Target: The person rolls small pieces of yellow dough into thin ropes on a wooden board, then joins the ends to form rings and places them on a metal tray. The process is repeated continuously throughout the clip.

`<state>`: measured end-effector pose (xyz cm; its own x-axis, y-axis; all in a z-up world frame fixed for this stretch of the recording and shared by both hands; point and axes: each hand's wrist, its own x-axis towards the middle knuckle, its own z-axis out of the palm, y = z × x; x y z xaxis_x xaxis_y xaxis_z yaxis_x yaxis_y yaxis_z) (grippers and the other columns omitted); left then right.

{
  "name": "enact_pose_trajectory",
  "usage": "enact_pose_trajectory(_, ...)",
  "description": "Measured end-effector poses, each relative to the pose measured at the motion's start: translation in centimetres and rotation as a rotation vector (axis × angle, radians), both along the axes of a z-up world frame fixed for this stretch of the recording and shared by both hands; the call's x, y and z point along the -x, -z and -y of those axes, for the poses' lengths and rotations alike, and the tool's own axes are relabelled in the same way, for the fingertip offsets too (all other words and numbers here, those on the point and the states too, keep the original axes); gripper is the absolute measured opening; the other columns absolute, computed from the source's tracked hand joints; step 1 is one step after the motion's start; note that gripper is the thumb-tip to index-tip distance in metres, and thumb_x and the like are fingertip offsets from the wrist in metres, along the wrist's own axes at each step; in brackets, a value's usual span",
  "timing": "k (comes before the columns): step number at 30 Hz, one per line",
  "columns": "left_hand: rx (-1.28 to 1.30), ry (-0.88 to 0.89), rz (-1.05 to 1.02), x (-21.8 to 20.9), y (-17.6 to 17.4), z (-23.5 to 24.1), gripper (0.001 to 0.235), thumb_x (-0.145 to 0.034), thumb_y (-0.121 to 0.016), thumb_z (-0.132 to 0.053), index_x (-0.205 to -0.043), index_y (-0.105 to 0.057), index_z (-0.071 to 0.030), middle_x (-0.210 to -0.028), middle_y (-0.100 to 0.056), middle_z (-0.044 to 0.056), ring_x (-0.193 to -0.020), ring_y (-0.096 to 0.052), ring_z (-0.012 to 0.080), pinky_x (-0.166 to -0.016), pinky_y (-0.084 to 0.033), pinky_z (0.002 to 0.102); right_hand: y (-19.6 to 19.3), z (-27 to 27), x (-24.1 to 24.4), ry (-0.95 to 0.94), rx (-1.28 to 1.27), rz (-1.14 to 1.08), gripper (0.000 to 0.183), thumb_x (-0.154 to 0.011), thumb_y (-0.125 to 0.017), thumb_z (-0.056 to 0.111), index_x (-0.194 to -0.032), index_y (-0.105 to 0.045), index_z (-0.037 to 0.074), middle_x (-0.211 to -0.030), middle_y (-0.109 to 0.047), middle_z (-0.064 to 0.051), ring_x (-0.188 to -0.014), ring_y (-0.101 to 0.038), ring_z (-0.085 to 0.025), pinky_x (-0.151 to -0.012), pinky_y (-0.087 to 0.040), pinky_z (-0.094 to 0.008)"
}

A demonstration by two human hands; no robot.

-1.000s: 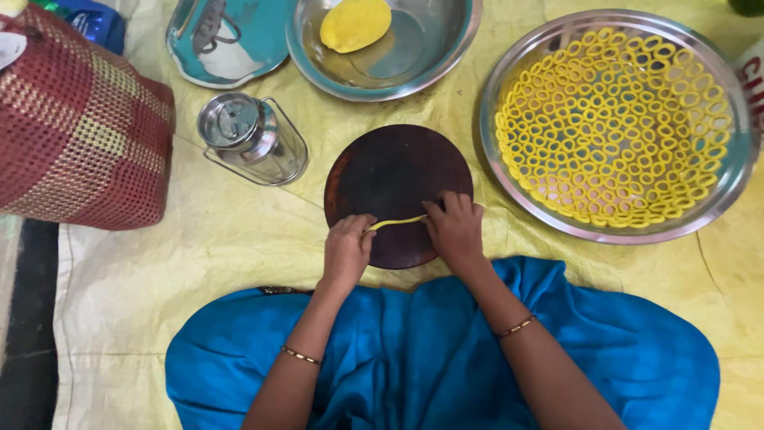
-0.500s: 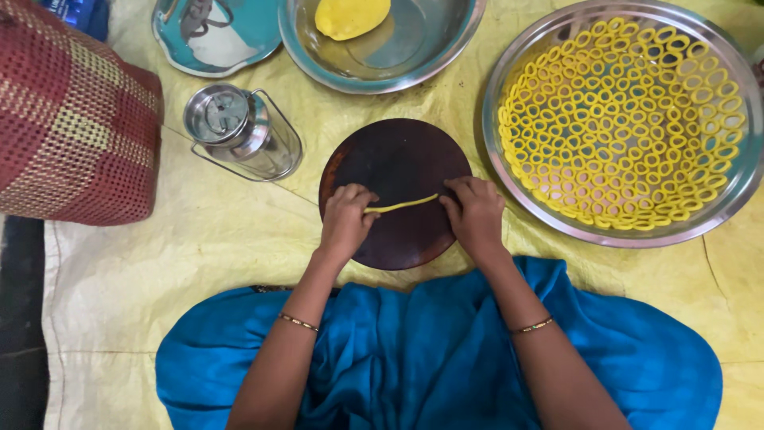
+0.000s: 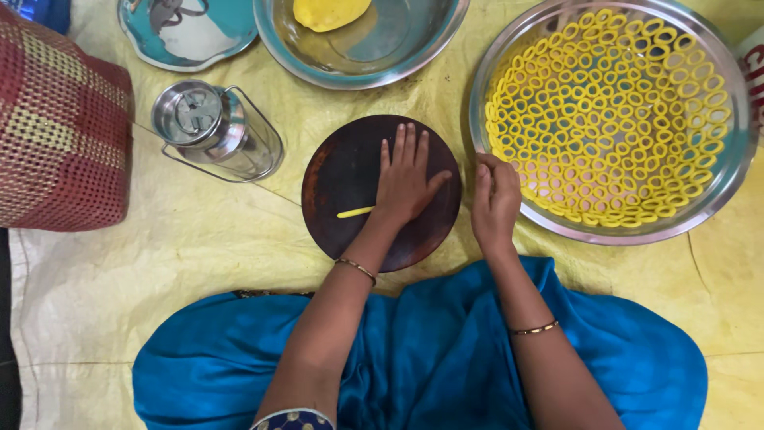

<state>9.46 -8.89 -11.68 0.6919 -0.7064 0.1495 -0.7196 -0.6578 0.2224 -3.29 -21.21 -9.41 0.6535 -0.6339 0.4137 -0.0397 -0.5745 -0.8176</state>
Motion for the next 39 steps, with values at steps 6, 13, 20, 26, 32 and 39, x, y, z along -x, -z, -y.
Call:
enact_pose_trajectory(6,-0.176,0.113,-0.026,3.8,-1.1,-1.3,0.094,-0.091,-0.053,-0.068,-0.158,-0.033,-0.006,-0.166,-0.023,0.022,-0.157,-0.012,0.0344,-0.122,-0.01,0.065,-0.3,-0.1,-0.2,-0.004,-0.05,0.025,0.021,-0.11,-0.053,0.011,-0.117,-0.067,-0.003,-0.106,-0.066,-0.019,-0.1,-0.063,-0.036,-0.09,-0.049,-0.042)
enact_pose_trajectory(13,-0.176,0.19,0.004,5.5,-2.1,-2.1,0.091,-0.091,-0.053,-0.068,-0.158,-0.035,-0.01,-0.166,-0.023,0.023,-0.157,-0.013,0.0352,-0.119,-0.01,0.072,-0.3,-0.3,-0.1,-0.015,-0.024,0.039,0.02,-0.11,-0.053,0.011,-0.115,-0.067,-0.003,-0.107,-0.067,-0.02,-0.1,-0.064,-0.036,-0.09,-0.049,-0.042)
enact_pose_trajectory(20,-0.128,0.095,0.073,-1.7,0.3,1.3,0.091,-0.092,-0.05,-0.071,-0.159,-0.035,-0.011,-0.165,-0.024,0.024,-0.156,-0.011,0.0379,-0.116,-0.007,0.077,-0.3,-0.2,0.0,0.013,-0.056,0.004,0.022,-0.11,-0.052,0.012,-0.116,-0.067,-0.003,-0.106,-0.066,-0.02,-0.1,-0.064,-0.036,-0.09,-0.049,-0.042)
enact_pose_trajectory(26,-0.062,0.073,0.159,-4.8,1.2,2.2,0.085,-0.098,-0.049,-0.068,-0.159,-0.037,-0.01,-0.167,-0.025,0.023,-0.157,-0.013,0.0383,-0.118,-0.008,0.076,-0.3,0.0,-0.1,0.035,-0.081,0.012,0.023,-0.112,-0.051,0.014,-0.118,-0.067,-0.002,-0.108,-0.069,-0.017,-0.104,-0.065,-0.033,-0.095,-0.049,-0.041)
enact_pose_trajectory(32,-0.152,0.196,0.069,0.1,-0.6,0.3,0.091,-0.09,-0.054,-0.07,-0.158,-0.039,-0.011,-0.165,-0.027,0.022,-0.157,-0.015,0.0365,-0.119,-0.01,0.074,0.1,-0.2,-0.1,0.015,-0.145,0.005,0.024,-0.111,-0.05,0.013,-0.12,-0.066,-0.002,-0.107,-0.068,-0.017,-0.102,-0.066,-0.03,-0.091,-0.05,-0.038)
enact_pose_trajectory(39,-0.077,0.239,-0.032,5.0,-3.9,-2.9,0.096,-0.085,-0.057,-0.069,-0.156,-0.035,-0.008,-0.164,-0.027,0.023,-0.155,-0.014,0.0383,-0.116,-0.007,0.076,0.5,-0.1,0.0,-0.005,-0.106,-0.002,0.025,-0.111,-0.049,0.014,-0.12,-0.066,-0.003,-0.108,-0.07,-0.019,-0.102,-0.066,-0.031,-0.092,-0.05,-0.039)
